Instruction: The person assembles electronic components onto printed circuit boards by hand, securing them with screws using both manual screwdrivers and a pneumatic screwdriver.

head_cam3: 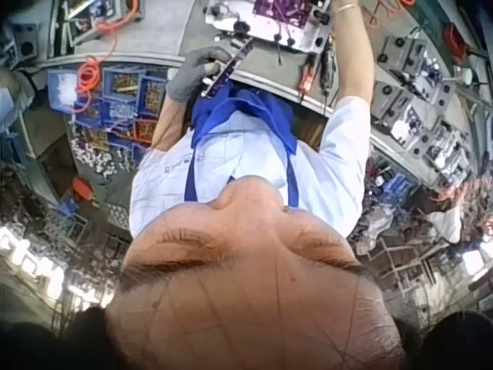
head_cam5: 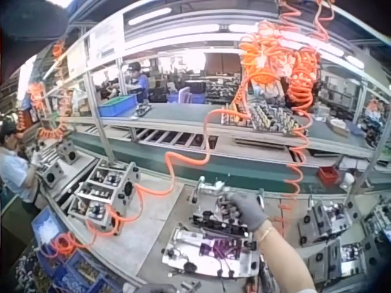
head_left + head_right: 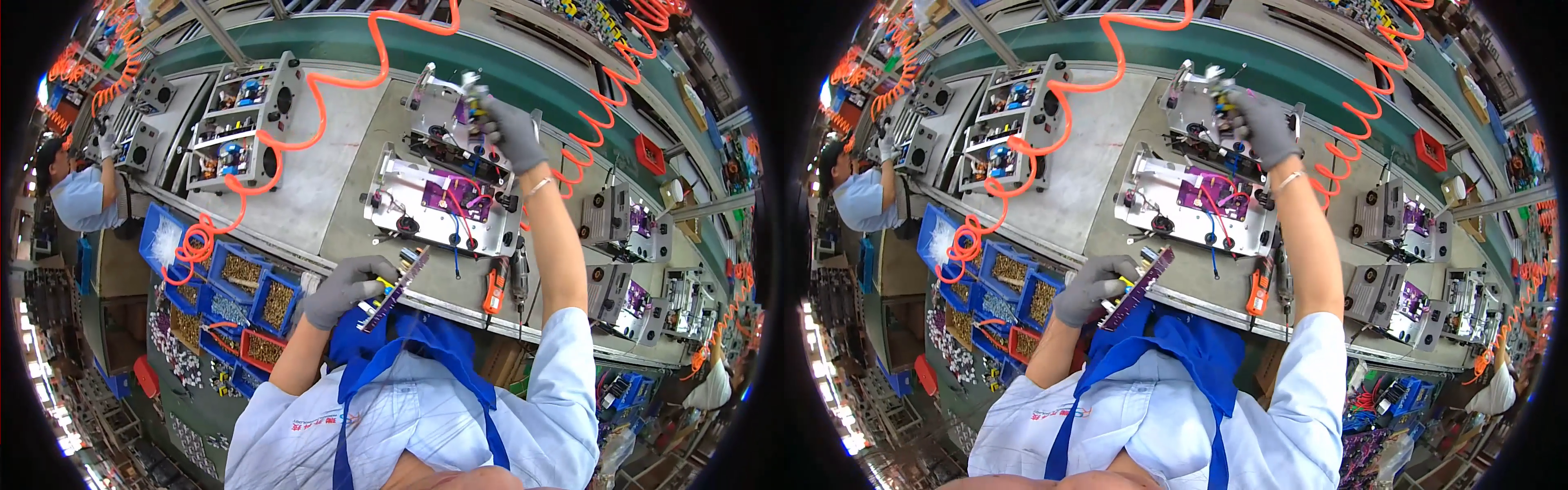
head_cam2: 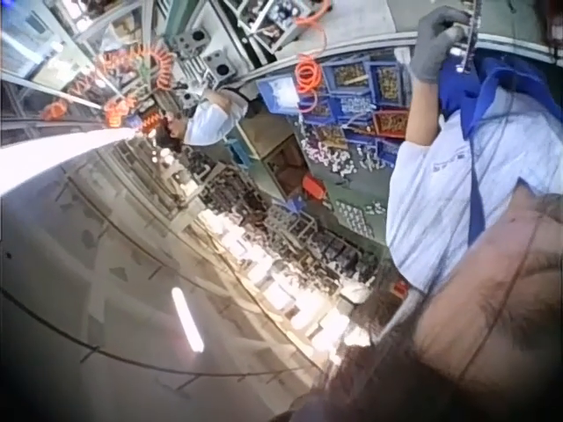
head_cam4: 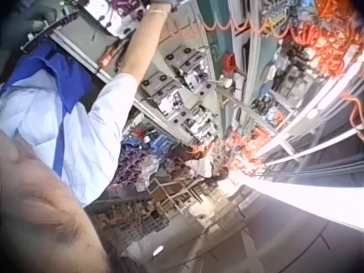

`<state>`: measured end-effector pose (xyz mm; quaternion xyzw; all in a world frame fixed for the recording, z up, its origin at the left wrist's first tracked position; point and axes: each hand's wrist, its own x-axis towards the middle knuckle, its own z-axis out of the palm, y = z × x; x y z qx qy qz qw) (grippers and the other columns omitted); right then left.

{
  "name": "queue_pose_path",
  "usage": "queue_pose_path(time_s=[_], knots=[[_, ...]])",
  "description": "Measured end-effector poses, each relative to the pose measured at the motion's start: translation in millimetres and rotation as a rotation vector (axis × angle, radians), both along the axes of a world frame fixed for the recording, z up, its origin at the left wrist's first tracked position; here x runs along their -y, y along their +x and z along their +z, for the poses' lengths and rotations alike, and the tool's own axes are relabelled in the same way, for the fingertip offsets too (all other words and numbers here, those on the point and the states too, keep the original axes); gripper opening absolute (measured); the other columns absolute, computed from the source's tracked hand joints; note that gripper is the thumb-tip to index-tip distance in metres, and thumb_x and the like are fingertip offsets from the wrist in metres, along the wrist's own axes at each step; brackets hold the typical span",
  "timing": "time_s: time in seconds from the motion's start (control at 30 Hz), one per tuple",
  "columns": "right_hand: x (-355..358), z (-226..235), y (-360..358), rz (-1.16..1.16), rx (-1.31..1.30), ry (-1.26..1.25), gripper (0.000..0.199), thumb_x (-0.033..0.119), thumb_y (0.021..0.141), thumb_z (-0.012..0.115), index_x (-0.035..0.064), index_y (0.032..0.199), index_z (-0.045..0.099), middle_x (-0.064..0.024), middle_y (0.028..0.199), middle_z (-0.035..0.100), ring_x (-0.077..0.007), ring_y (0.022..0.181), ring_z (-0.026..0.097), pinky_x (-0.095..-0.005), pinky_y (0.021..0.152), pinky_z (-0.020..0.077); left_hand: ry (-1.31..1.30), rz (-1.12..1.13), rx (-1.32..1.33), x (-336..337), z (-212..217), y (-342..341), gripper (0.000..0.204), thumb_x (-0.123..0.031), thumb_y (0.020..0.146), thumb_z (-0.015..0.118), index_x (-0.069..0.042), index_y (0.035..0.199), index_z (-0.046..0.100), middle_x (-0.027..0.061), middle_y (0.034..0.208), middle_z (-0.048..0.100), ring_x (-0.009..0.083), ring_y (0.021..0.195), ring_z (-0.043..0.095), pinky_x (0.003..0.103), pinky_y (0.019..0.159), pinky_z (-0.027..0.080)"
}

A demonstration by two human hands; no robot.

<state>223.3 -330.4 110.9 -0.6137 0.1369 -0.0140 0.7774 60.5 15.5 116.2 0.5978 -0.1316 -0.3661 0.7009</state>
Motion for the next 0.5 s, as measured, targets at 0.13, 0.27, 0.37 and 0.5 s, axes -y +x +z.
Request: queue_pose_path(time_s=[0.13, 0.27, 0.37, 0.5], knots=[[-21.5, -16.0, 26.5, 0.059, -0.151, -0.739, 0.035, 0.033, 0.075, 0.069, -0.0019, 0.078, 0.065, -0.0122, 0.068, 0.063, -0.0183, 0.061, 0.063, -0.0325, 0.052, 0.0481, -0.061, -0.162, -0.079, 16.4, -7.5, 26.5, 0.025, -0.019, 0.076, 0.061, 0.001, 0.093, 0.063, 0.0070, 0.093, 0.057, 0.0142, 0.087, 0.054, 0.026, 0.079, 0.041], [4.9, -37.9, 34.4, 0.015, -0.113, -1.415, 0.038, 0.035, 0.073, 0.063, -0.0024, 0.077, 0.063, -0.0245, 0.077, 0.063, -0.0404, 0.078, 0.061, -0.0468, 0.071, 0.0483, -0.087, -0.268, 0.025, 23.1, -20.3, 49.1, 0.021, -0.011, 0.078, 0.060, 0.000, 0.095, 0.063, 0.0065, 0.093, 0.058, 0.0144, 0.089, 0.055, 0.028, 0.081, 0.044], [7.4, -42.5, 36.4, -0.007, -0.134, -1.456, 0.036, 0.034, 0.074, 0.063, -0.0020, 0.076, 0.063, -0.0239, 0.077, 0.063, -0.0392, 0.076, 0.062, -0.0465, 0.070, 0.0484, -0.110, -0.275, -0.050, 22.5, -34.2, 61.2, 0.021, -0.009, 0.078, 0.060, 0.000, 0.097, 0.063, 0.0067, 0.094, 0.058, 0.0149, 0.091, 0.056, 0.028, 0.082, 0.044], [6.1, -45.1, 43.3, -0.012, -0.171, -1.498, 0.036, 0.035, 0.074, 0.061, -0.0016, 0.075, 0.062, -0.0235, 0.077, 0.063, -0.0390, 0.076, 0.062, -0.0474, 0.069, 0.0481, -0.120, -0.323, -0.044, 21.6, -47.4, 76.2, 0.023, -0.008, 0.078, 0.059, 0.000, 0.099, 0.063, 0.0073, 0.096, 0.059, 0.0150, 0.092, 0.056, 0.028, 0.083, 0.044]])
